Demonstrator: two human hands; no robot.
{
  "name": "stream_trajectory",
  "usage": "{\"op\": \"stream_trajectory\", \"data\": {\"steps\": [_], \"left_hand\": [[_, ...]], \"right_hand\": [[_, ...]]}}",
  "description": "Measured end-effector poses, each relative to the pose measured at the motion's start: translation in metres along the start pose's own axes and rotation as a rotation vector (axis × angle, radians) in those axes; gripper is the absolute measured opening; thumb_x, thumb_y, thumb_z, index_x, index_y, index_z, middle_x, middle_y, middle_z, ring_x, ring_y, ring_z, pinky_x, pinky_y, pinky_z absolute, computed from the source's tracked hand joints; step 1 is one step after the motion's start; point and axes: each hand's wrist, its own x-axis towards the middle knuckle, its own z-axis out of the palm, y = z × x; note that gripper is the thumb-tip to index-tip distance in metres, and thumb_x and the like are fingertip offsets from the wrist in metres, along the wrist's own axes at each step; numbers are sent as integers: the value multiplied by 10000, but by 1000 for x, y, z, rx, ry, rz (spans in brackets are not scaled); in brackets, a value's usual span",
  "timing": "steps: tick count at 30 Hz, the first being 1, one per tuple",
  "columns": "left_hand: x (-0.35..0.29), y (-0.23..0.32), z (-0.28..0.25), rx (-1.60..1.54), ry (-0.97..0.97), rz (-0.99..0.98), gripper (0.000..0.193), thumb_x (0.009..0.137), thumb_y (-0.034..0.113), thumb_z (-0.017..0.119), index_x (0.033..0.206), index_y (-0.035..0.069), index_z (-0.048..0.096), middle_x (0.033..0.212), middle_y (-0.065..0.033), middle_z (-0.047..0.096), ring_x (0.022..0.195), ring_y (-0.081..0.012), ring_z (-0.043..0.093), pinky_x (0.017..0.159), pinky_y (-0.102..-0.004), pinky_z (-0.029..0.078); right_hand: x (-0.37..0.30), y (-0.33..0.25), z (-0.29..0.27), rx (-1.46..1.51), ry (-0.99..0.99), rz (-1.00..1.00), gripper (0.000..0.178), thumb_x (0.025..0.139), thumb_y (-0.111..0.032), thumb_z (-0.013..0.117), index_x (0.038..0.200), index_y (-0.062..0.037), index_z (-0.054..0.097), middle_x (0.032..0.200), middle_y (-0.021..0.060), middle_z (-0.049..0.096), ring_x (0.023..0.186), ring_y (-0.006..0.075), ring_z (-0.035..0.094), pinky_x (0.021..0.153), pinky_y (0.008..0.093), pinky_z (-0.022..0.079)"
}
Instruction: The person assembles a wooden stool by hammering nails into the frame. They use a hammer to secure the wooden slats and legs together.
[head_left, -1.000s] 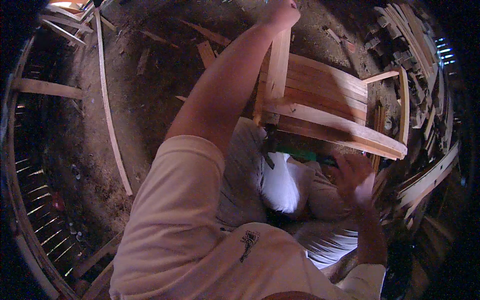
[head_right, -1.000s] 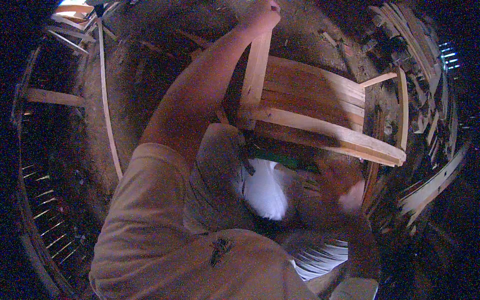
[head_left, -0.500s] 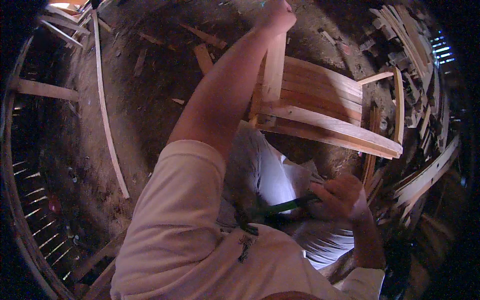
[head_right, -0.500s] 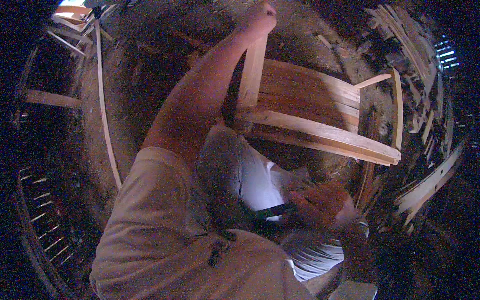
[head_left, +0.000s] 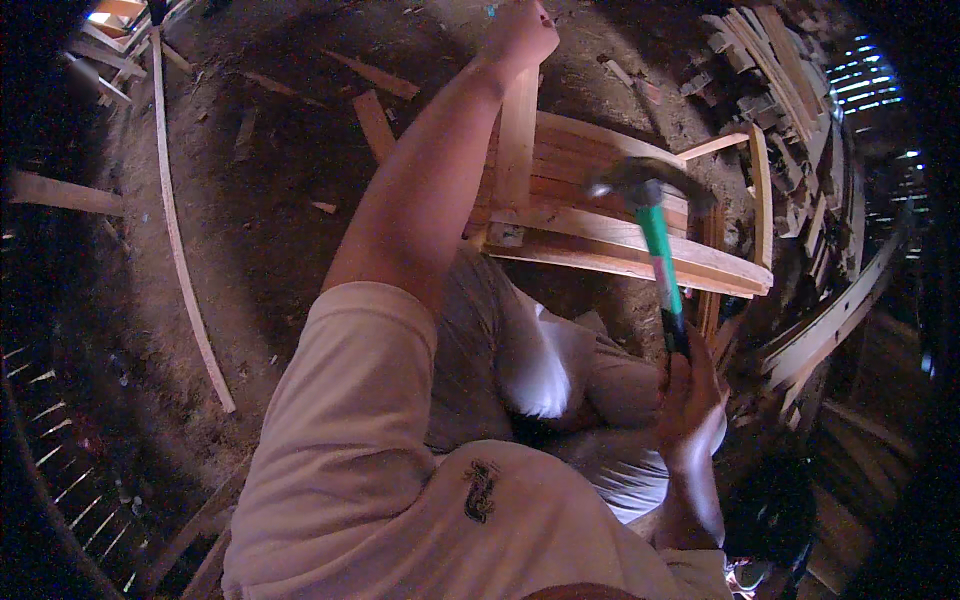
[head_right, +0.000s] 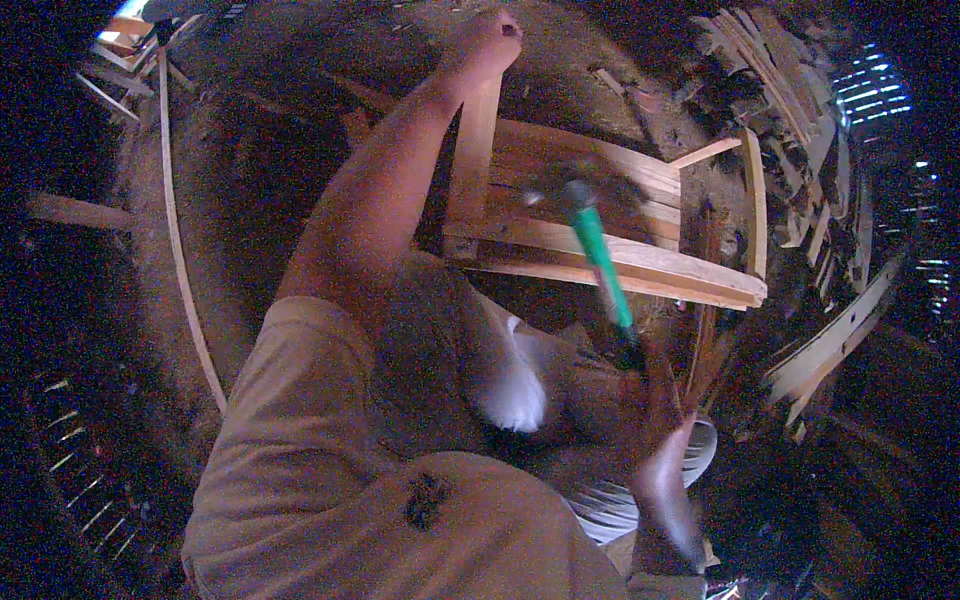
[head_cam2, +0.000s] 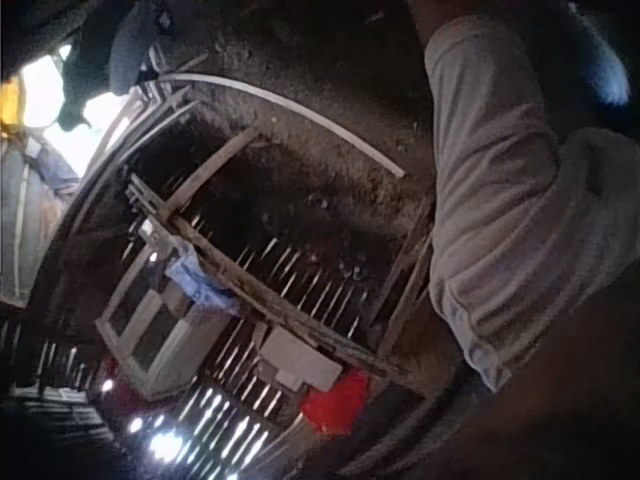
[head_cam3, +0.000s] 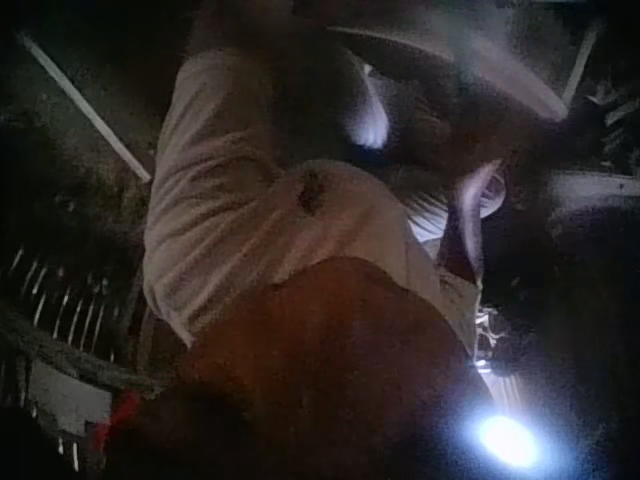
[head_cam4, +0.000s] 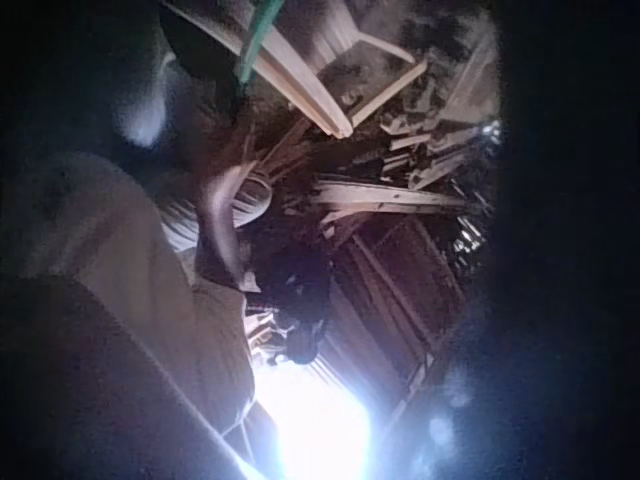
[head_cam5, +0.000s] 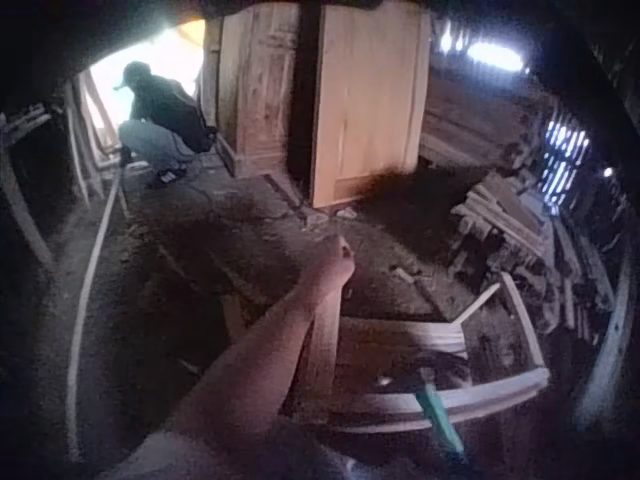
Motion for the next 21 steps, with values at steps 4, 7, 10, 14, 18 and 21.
{"op": "stream_trajectory", "data": {"steps": [4, 7, 10, 14, 18, 21], "left_hand": [[0, 4, 0, 4, -9, -33, 211, 875, 235, 698, 995, 70, 754, 951, -187, 758, 900, -394, 733, 807, -483, 584], [-2, -5, 3, -31, 15, 5, 200, 895, 217, 706, 1006, 54, 741, 955, -191, 755, 902, -384, 735, 807, -473, 584], [-1, -9, 16, -90, 67, 10, 192, 908, 208, 720, 1017, 50, 730, 966, -194, 752, 909, -380, 734, 810, -465, 583], [5, -23, 30, -86, 58, 10, 187, 916, 207, 729, 1017, 49, 723, 986, -191, 750, 925, -376, 731, 812, -462, 581], [13, -40, 34, -44, 124, 129, 207, 922, 218, 734, 1036, 46, 719, 971, -199, 745, 948, -385, 728, 827, -474, 578], [4, -27, 22, -50, -52, 24, 278, 945, 242, 721, 1148, 54, 693, 1025, -208, 732, 985, -392, 713, 856, -481, 566]], "right_hand": [[8, -5, -3, -309, -34, -203, 351, 1052, -126, 540, 1367, 15, 607, 776, 135, 657, 633, 166, 578, 583, 348, 475], [6, -11, -3, -228, 97, -137, 342, 1041, -96, 545, 1355, 21, 614, 749, 126, 645, 618, 165, 571, 580, 345, 474], [-1, -8, -1, -278, 158, -131, 339, 1041, -96, 550, 1350, 29, 615, 734, 104, 638, 614, 150, 566, 567, 334, 466], [8, -10, -5, -341, 3, -237, 345, 1057, -116, 538, 1362, 31, 605, 723, 60, 620, 617, 94, 543, 543, 292, 433], [0, -11, -10, -228, 122, -76, 334, 1074, -128, 516, 1356, 24, 610, 735, 51, 621, 622, 61, 530, 528, 259, 406], [3, -21, -7, -13, 235, 20, 325, 1081, -135, 510, 1346, 16, 620, 721, 39, 615, 597, 54, 518, 514, 248, 394]]}}
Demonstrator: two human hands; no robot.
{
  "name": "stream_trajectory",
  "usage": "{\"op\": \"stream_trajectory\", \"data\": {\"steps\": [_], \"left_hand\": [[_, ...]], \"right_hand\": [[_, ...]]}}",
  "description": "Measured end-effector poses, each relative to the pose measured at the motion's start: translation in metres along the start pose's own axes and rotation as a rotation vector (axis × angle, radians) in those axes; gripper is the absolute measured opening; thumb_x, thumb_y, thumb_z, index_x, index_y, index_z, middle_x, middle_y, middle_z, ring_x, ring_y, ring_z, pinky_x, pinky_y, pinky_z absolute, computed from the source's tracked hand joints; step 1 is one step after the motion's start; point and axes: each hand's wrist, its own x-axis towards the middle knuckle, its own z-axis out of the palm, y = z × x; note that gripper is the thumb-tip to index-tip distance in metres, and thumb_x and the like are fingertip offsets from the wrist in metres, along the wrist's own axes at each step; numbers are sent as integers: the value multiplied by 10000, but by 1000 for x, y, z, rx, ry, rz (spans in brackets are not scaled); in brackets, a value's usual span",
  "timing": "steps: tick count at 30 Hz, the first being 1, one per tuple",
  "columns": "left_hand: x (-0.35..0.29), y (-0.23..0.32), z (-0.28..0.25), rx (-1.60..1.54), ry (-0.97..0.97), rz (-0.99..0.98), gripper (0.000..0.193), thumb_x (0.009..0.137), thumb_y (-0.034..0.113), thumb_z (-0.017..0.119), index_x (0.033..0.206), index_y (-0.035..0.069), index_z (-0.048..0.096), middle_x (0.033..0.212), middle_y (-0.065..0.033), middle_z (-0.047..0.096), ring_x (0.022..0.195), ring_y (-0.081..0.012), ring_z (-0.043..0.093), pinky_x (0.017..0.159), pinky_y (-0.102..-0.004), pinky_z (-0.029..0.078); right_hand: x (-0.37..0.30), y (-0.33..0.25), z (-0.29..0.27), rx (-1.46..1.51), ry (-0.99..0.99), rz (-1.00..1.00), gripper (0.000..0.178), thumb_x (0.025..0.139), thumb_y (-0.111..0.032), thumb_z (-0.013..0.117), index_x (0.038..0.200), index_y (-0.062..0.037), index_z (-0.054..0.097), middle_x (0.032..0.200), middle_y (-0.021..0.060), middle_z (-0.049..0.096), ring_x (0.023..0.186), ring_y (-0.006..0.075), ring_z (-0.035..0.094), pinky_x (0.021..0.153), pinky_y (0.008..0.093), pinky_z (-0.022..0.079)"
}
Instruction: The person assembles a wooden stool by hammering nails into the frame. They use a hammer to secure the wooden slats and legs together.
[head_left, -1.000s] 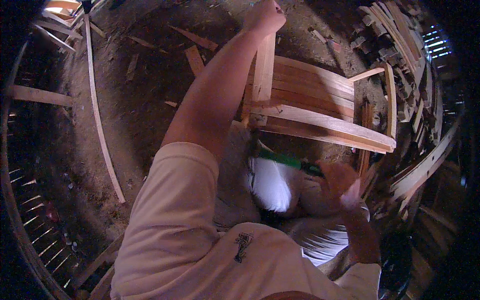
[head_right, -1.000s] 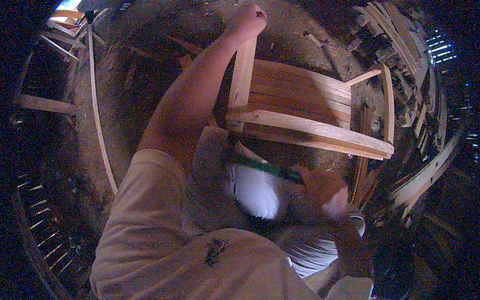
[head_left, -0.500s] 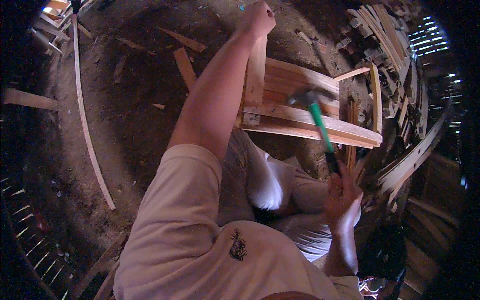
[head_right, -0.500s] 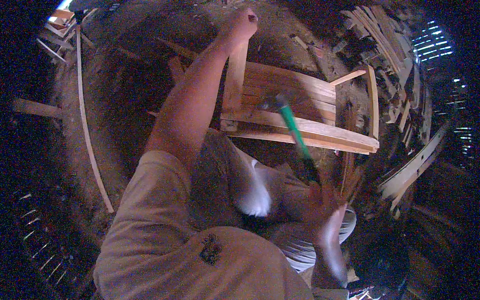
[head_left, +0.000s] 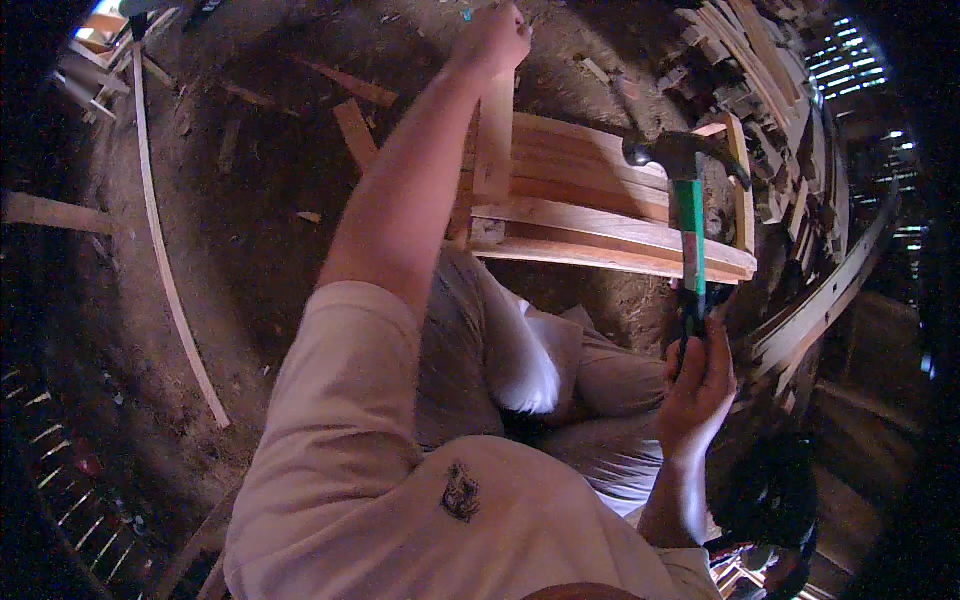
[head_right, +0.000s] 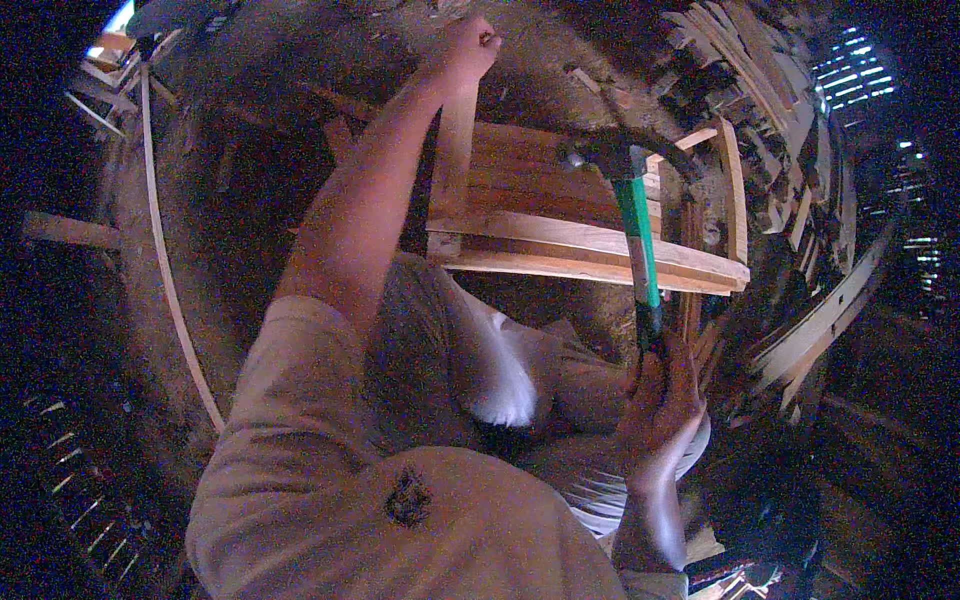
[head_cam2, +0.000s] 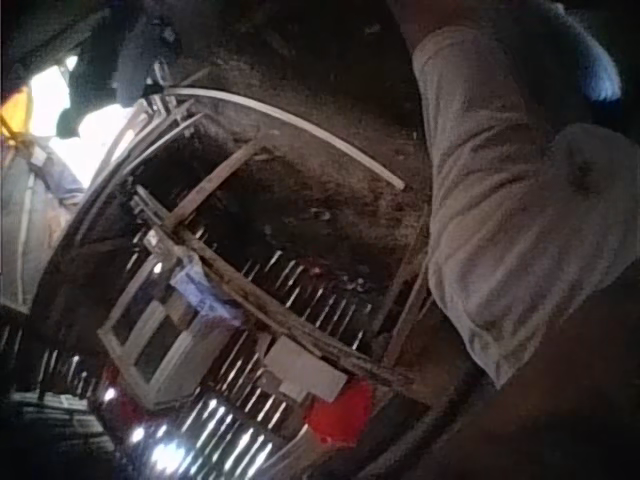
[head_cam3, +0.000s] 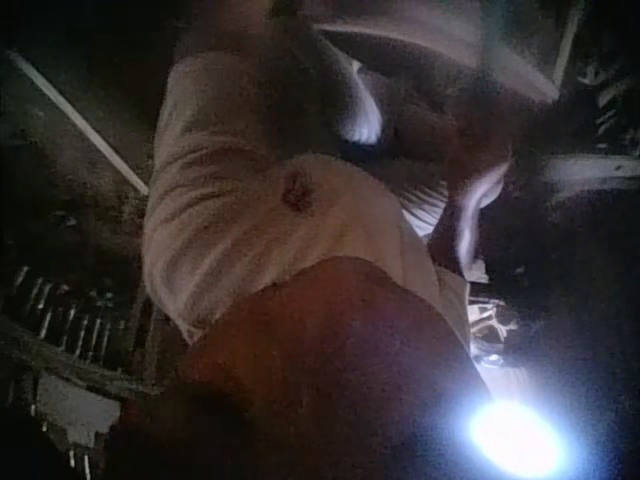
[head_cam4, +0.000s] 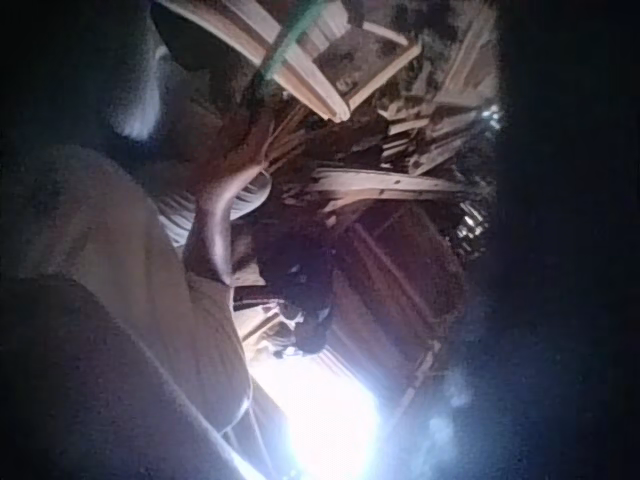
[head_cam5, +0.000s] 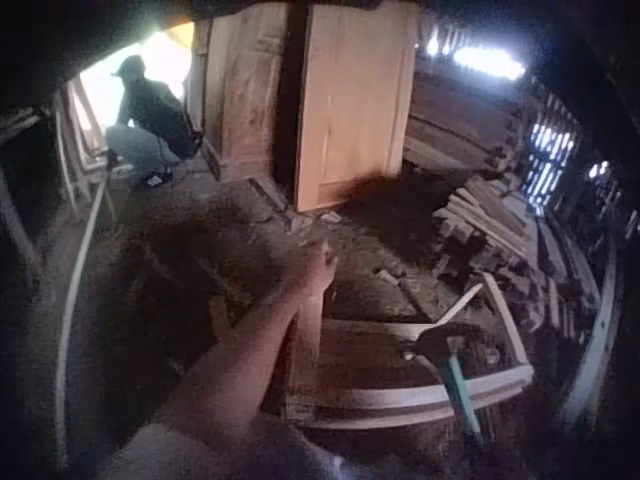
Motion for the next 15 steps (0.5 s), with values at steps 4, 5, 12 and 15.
{"op": "stream_trajectory", "data": {"steps": [4, 5, 12, 15], "left_hand": [[-25, 25, -39, 144, 134, 365, 470, 953, 384, 714, 1270, 47, 630, 1182, -234, 685, 1101, -400, 671, 967, -479, 526], [-36, 49, -56, 130, 130, 467, 560, 937, 477, 721, 1250, 23, 631, 1250, -249, 665, 1146, -401, 653, 1001, -478, 508], [-201, 166, -179, 86, -553, 434, 825, 728, 421, 910, 1373, 42, 562, 1541, -270, 445, 1504, -450, 309, 1238, -577, 259], [-214, 159, -168, 166, -565, 513, 783, 676, 449, 909, 1210, -50, 630, 1258, -249, 652, 1485, -371, 376, 1259, -557, 211]], "right_hand": [[-5, 11, -4, 52, -2, 215, 308, 1080, -167, 530, 1315, -7, 649, 704, 41, 624, 570, 70, 538, 507, 253, 402], [-12, 25, -6, 74, 37, 240, 301, 1077, -177, 540, 1298, -12, 661, 712, 48, 636, 571, 80, 554, 509, 261, 414], [-40, 96, -12, 229, 218, 239, 278, 1052, -221, 599, 1187, -8, 716, 768, 97, 692, 589, 127, 632, 528, 316, 483], [-41, 96, -13, 330, 175, 383, 270, 1063, -215, 588, 1198, -10, 699, 756, 67, 670, 592, 99, 602, 513, 282, 460]]}}
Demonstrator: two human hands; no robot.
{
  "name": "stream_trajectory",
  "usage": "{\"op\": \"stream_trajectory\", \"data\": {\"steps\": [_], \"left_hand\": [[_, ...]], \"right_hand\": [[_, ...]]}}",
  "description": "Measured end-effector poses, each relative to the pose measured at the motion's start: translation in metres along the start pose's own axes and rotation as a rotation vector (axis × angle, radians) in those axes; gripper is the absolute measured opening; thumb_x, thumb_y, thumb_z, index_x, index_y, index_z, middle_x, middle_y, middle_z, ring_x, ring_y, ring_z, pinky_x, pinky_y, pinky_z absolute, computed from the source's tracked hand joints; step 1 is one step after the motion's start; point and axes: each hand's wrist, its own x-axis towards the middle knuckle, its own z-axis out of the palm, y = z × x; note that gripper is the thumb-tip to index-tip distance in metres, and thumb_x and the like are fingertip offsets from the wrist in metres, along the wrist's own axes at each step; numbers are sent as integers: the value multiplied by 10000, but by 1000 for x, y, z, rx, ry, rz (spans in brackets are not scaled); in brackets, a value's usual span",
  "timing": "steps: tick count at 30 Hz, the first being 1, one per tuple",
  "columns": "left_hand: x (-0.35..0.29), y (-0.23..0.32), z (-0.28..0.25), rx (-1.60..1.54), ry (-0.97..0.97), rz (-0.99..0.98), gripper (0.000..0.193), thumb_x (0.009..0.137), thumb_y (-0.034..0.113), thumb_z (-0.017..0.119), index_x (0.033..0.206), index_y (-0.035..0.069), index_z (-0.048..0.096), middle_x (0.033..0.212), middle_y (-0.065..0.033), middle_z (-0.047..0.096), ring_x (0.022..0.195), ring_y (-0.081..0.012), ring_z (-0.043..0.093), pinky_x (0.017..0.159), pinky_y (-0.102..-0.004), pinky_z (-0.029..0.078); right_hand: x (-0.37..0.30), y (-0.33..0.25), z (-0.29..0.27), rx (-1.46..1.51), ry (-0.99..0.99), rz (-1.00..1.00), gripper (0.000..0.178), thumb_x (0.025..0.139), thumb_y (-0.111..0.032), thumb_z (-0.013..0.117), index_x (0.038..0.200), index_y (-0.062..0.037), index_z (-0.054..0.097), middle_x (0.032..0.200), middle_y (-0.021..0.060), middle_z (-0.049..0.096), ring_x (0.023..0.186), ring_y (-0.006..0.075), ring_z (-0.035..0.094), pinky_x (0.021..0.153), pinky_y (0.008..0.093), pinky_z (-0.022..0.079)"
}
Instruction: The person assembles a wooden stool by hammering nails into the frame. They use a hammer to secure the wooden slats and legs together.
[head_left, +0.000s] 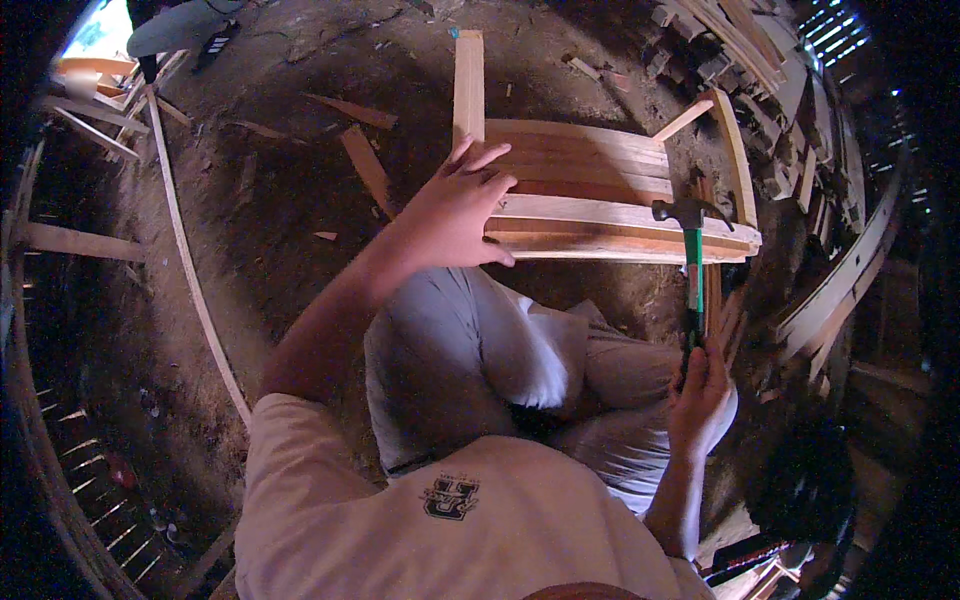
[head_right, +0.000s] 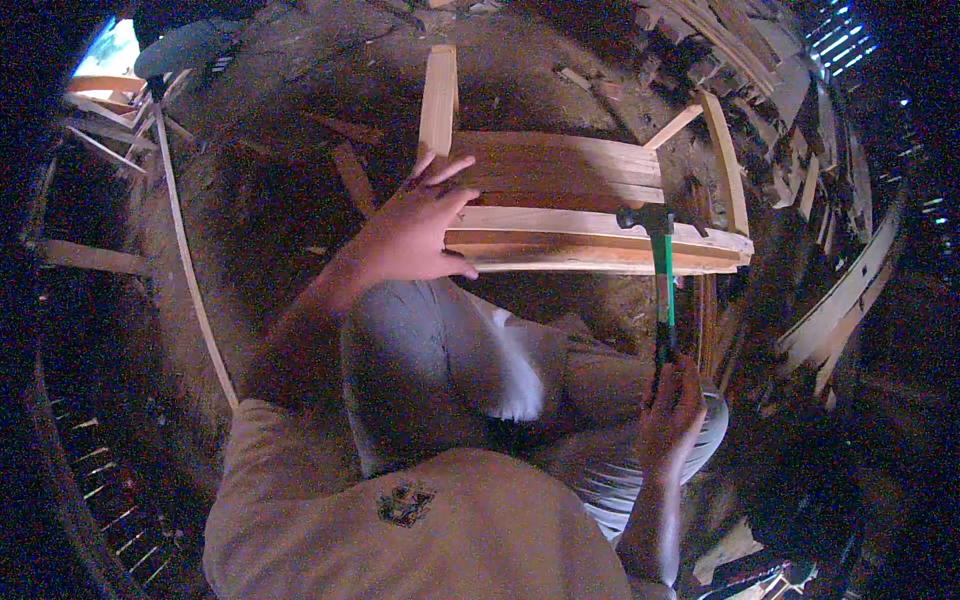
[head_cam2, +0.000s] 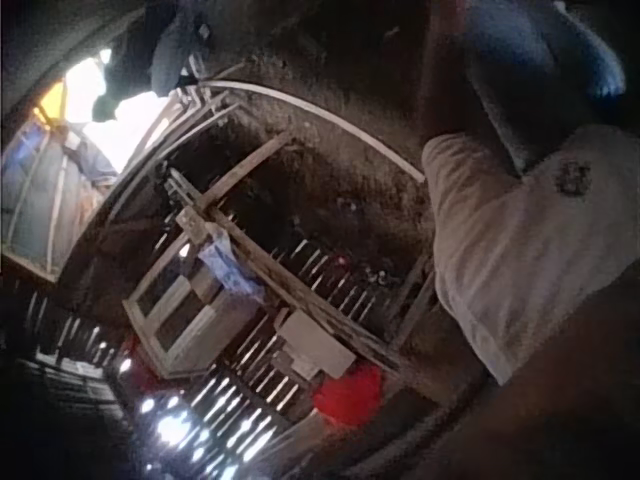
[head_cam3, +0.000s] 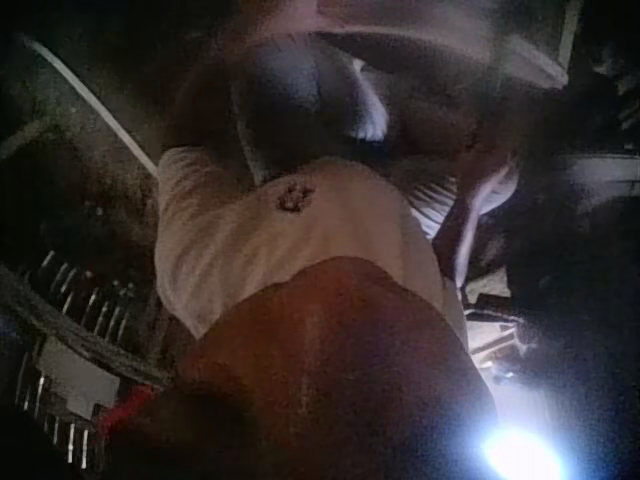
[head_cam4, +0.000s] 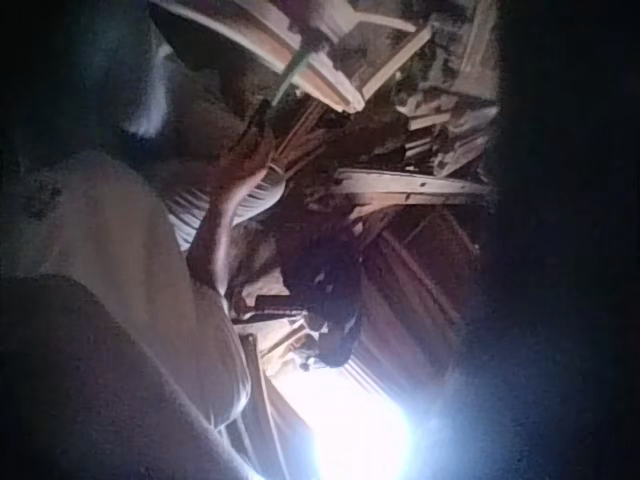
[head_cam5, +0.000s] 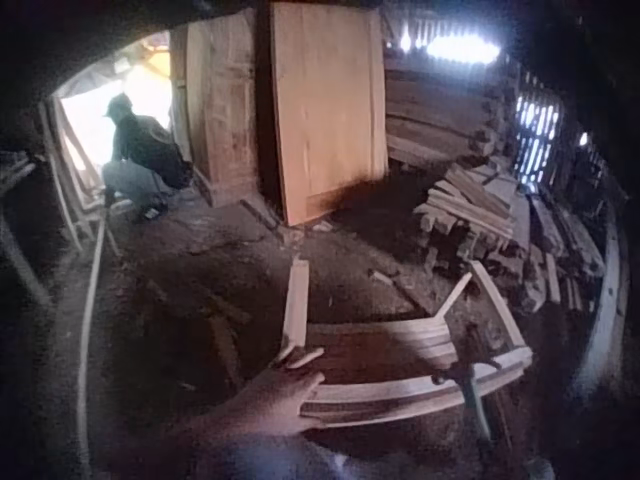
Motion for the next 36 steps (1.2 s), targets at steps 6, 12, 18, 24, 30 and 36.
{"op": "stream_trajectory", "data": {"steps": [6, 12, 18, 24, 30, 36], "left_hand": [[2, 9, 8, -5, 87, -61, 518, 634, 322, 920, 943, 12, 642, 1181, -199, 661, 1388, -341, 472, 1250, -559, 232], [0, 12, 16, 59, 132, -74, 496, 632, 283, 901, 955, 17, 635, 1190, -189, 657, 1348, -334, 504, 1248, -551, 245], [-1, 14, 13, 99, 72, -91, 486, 675, 273, 874, 1012, 1, 653, 1229, -195, 658, 1348, -345, 520, 1252, -546, 238], [8, 37, 5, 87, 54, -170, 678, 725, 296, 844, 1261, -24, 577, 1328, -213, 615, 1393, -344, 494, 1263, -539, 220], [58, 77, 22, 139, -128, -125, 494, 775, 113, 761, 1202, -34, 561, 1233, -246, 656, 1250, -388, 610, 1048, -513, 484], [62, 55, 38, 107, -251, -47, 364, 767, -23, 685, 1104, -75, 558, 1000, -244, 677, 964, -427, 698, 846, -492, 583]], "right_hand": [[-8, 4, 15, 72, -110, 26, 243, 1079, -190, 559, 1236, -27, 646, 734, -12, 588, 581, 46, 496, 478, 224, 377], [-14, 8, 23, -215, -196, -238, 200, 1074, -153, 553, 1188, -15, 642, 739, -11, 569, 603, 46, 485, 501, 233, 365], [-31, -28, 28, -93, -213, -143, 183, 1067, -119, 554, 1156, 9, 648, 739, -11, 555, 604, 51, 474, 527, 237, 366], [-25, -22, 15, -143, -156, -207, 187, 1065, -116, 558, 1163, 14, 648, 740, -2, 559, 605, 56, 490, 526, 241, 380], [-17, -20, -1, 17, -72, -71, 213, 1063, -124, 568, 1197, 22, 643, 752, 11, 576, 610, 63, 515, 522, 241, 405], [-20, -5, -14, 68, 0, -124, 235, 1074, -132, 561, 1245, 15, 626, 773, 0, 580, 643, 53, 524, 557, 225, 429]]}}
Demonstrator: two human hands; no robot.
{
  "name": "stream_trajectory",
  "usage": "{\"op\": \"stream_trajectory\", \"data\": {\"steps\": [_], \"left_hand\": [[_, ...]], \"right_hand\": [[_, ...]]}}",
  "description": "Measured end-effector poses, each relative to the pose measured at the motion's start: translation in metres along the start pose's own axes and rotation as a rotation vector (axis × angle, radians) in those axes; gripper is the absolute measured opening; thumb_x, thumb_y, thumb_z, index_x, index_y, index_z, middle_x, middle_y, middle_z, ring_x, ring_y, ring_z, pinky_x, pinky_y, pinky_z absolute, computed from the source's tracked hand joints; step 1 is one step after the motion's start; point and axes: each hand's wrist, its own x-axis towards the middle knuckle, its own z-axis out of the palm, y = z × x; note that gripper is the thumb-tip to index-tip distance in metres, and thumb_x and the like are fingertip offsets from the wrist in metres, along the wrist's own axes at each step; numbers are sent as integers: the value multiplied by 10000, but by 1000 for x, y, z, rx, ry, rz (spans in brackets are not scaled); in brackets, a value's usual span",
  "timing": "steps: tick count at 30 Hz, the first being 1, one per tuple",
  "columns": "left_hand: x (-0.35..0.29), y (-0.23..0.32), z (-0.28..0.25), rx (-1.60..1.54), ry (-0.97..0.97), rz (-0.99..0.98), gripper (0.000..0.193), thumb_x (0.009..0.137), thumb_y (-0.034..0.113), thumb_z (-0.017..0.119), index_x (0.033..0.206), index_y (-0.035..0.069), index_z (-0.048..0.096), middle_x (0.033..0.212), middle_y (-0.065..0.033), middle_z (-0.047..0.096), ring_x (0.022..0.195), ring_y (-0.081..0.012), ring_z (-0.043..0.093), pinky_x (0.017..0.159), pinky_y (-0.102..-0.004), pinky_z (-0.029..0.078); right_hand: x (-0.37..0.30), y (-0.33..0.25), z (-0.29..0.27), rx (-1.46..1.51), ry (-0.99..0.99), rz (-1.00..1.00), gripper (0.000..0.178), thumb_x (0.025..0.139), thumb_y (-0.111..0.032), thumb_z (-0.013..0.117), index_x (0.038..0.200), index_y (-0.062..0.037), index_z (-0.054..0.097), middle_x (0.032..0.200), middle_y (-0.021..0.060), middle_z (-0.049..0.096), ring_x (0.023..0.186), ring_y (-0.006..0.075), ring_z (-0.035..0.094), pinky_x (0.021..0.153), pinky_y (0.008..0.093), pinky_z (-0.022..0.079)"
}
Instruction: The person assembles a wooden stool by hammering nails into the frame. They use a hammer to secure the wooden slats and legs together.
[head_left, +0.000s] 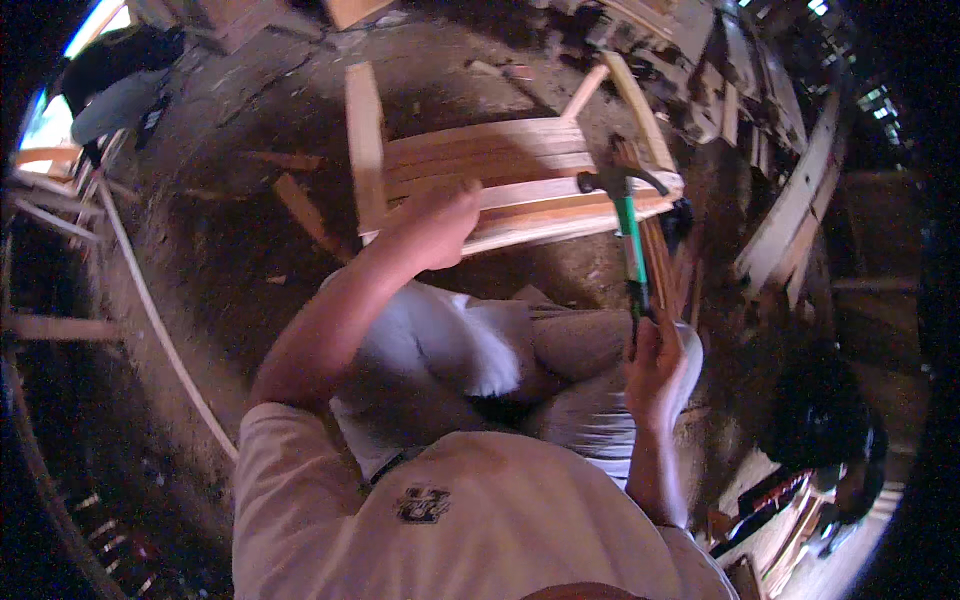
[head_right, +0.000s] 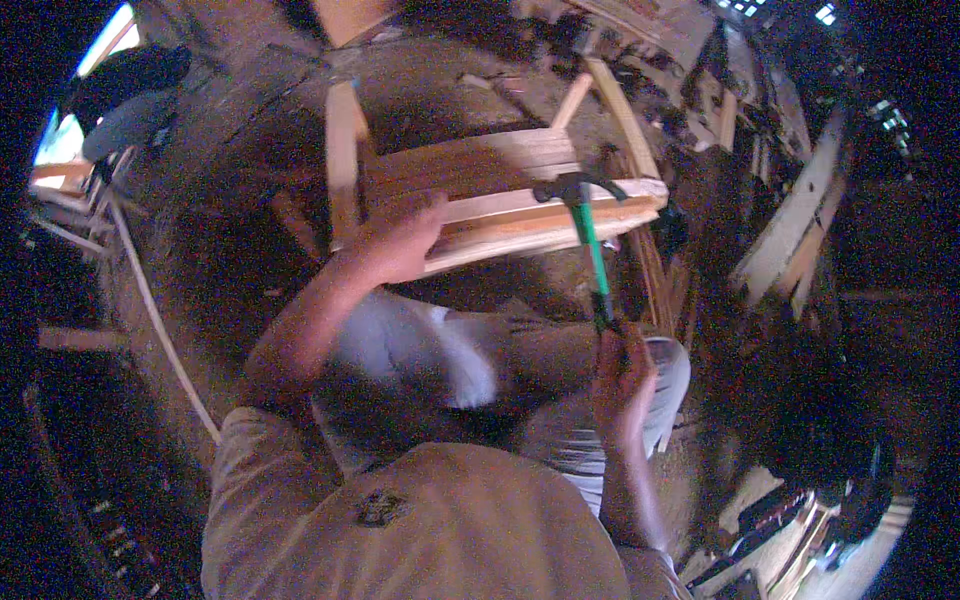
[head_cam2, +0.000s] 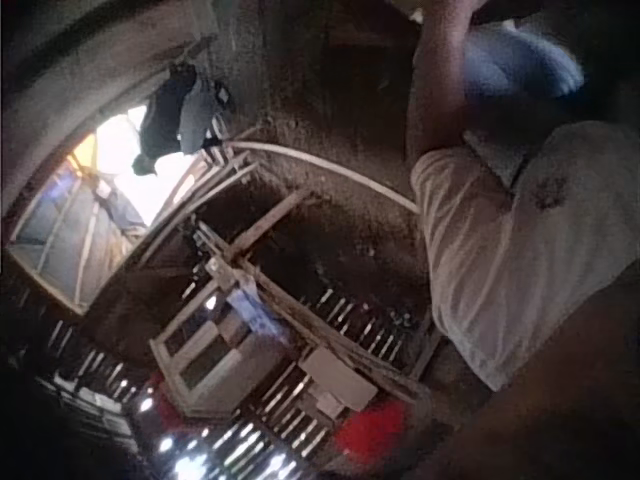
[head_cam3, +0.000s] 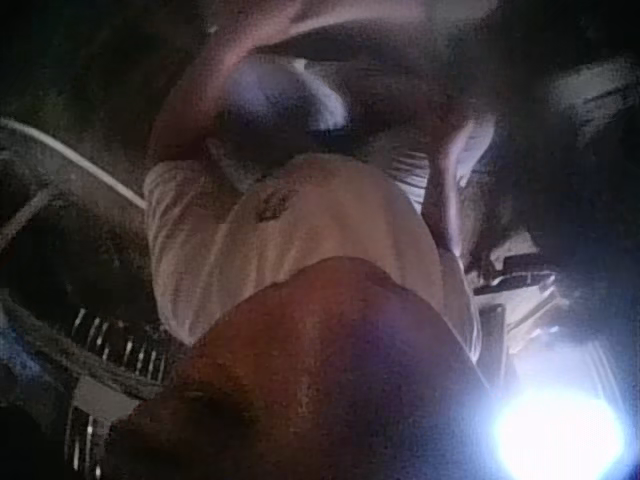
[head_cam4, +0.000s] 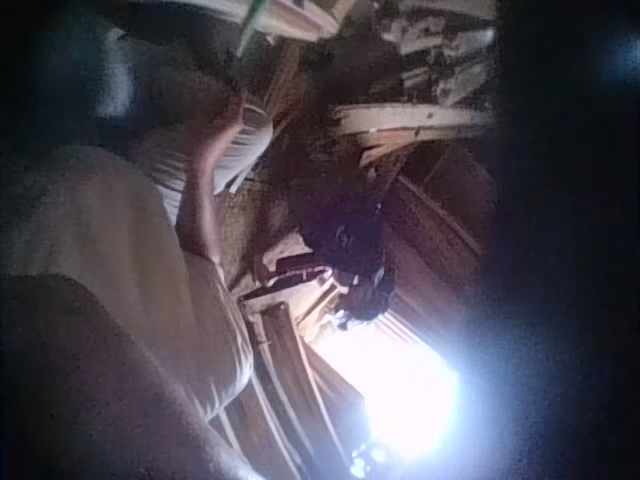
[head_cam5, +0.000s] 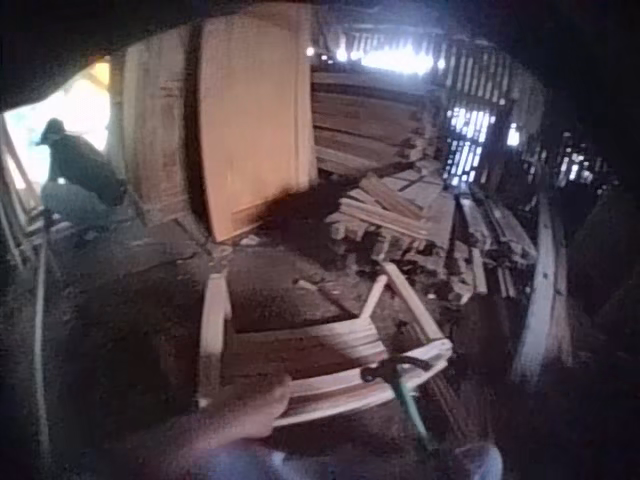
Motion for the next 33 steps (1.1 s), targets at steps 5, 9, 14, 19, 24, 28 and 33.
{"op": "stream_trajectory", "data": {"steps": [5, 9, 14, 19, 24, 28, 33], "left_hand": [[4, 9, -8, 132, -91, 14, 420, 771, -49, 669, 1154, -106, 505, 1044, -275, 663, 953, -422, 709, 817, -499, 595], [7, 14, -8, 165, -151, -27, 423, 787, -45, 665, 1174, -92, 501, 1076, -294, 669, 1000, -431, 703, 865, -499, 587], [1, 9, 0, 61, -76, -35, 434, 826, -14, 630, 1239, -94, 521, 1142, -296, 675, 1070, -442, 684, 916, -505, 568], [14, 0, -12, -50, -267, -113, 631, 875, 52, 581, 1441, -165, 405, 1319, -367, 583, 1246, -463, 595, 1079, -489, 480], [8, 16, -14, -65, -57, -152, 370, 820, -7, 621, 1170, -116, 578, 1166, -301, 663, 1115, -462, 653, 981, -530, 522], [7, 17, -8, 102, -74, -65, 369, 798, -30, 642, 1152, -109, 577, 1174, -290, 631, 1103, -483, 639, 973, -537, 524], [19, 34, -30, 137, -339, -191, 451, 804, 2, 660, 1203, -115, 485, 1234, -343, 582, 1077, -493, 648, 945, -530, 544]], "right_hand": [[0, 11, -11, -44, -108, 121, 214, 1079, -113, 550, 1243, 4, 622, 791, -21, 567, 692, 35, 520, 590, 206, 420], [-6, 24, -6, 2, -70, 154, 217, 1081, -134, 550, 1221, 11, 630, 796, -33, 557, 658, 34, 493, 564, 215, 395], [-13, 37, -4, -7, -74, 84, 181, 1038, -162, 634, 1133, -12, 670, 779, -33, 569, 669, 57, 504, 588, 232, 406], [18, 30, 9, -72, -185, -17, 259, 935, -222, 780, 1057, -17, 679, 782, -1, 612, 713, 104, 544, 657, 269, 448], [119, 30, 37, -446, -159, -322, 534, 778, -262, 889, 1143, 40, 644, 915, 216, 695, 889, 414, 684, 835, 464, 544], [182, 27, 59, -456, -267, -725, 752, 749, -139, 874, 1385, -3, 498, 1402, 237, 549, 1322, 447, 502, 1142, 490, 423], [204, 41, 73, -501, -386, -986, 624, 753, -126, 804, 1298, 15, 534, 1353, 224, 599, 1308, 441, 542, 1182, 494, 404]]}}
